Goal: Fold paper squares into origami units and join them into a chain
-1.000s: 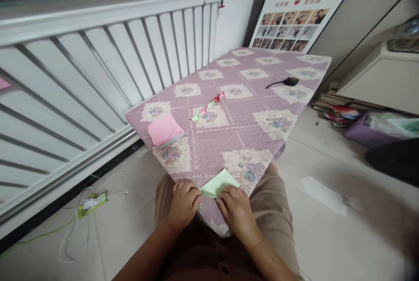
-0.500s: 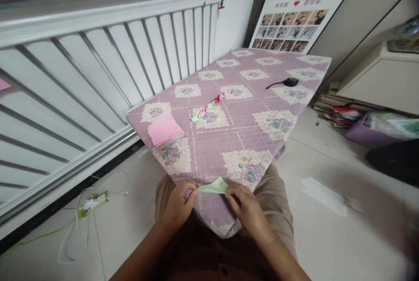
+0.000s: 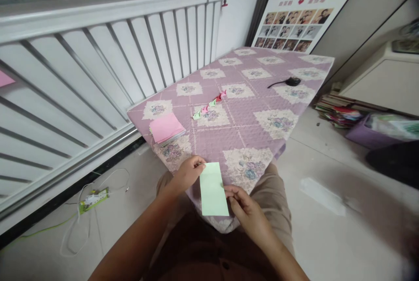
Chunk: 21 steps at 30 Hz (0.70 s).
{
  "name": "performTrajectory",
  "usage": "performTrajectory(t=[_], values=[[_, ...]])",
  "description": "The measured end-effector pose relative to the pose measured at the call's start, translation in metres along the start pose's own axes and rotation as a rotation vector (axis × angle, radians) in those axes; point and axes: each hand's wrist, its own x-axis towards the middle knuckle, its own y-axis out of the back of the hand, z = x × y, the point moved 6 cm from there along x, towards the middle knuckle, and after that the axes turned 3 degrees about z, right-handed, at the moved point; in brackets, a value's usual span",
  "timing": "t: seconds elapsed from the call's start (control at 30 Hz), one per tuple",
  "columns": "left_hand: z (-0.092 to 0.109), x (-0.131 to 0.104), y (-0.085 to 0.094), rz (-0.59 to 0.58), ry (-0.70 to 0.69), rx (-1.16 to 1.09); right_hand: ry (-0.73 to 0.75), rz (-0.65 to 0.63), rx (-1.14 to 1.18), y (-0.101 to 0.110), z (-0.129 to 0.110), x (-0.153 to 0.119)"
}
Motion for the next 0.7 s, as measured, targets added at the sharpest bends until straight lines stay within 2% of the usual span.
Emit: performTrajectory(t=[0.1, 0.2, 0.3, 0.4, 0.5, 0.6, 0.67, 0.7], values=[[-0.002, 0.008, -0.01, -0.096, -0.023, 0.004, 0.207, -0.015, -0.243, -0.001, -0.004, -0.002], [-0.001, 0.015, -0.017, -0.167, -0.047, 0.004, 0.433, 0.049, -0.485, -0.005, -0.008, -0.004], [0.0, 0.022, -0.024, -0.209, -0.07, 0.01, 0.555, 0.119, -0.723, -0.01, -0.012, -0.007], [0.002, 0.028, -0.034, -0.233, -0.08, 0.021, 0.602, 0.179, -0.897, -0.014, -0.019, -0.007], [0.007, 0.033, -0.041, -0.216, -0.085, 0.024, 0.612, 0.164, -0.965, -0.02, -0.022, -0.004], [0.017, 0.029, -0.031, -0.089, -0.162, 0.075, 0.58, 0.112, -0.985, -0.026, -0.017, 0.003], [0.024, 0.016, -0.018, 0.007, -0.247, 0.159, 0.544, 0.09, -0.988, -0.029, -0.012, 0.006], [0.025, 0.006, -0.014, 0.011, -0.277, 0.202, 0.527, 0.084, -0.985, -0.03, -0.01, 0.007]])
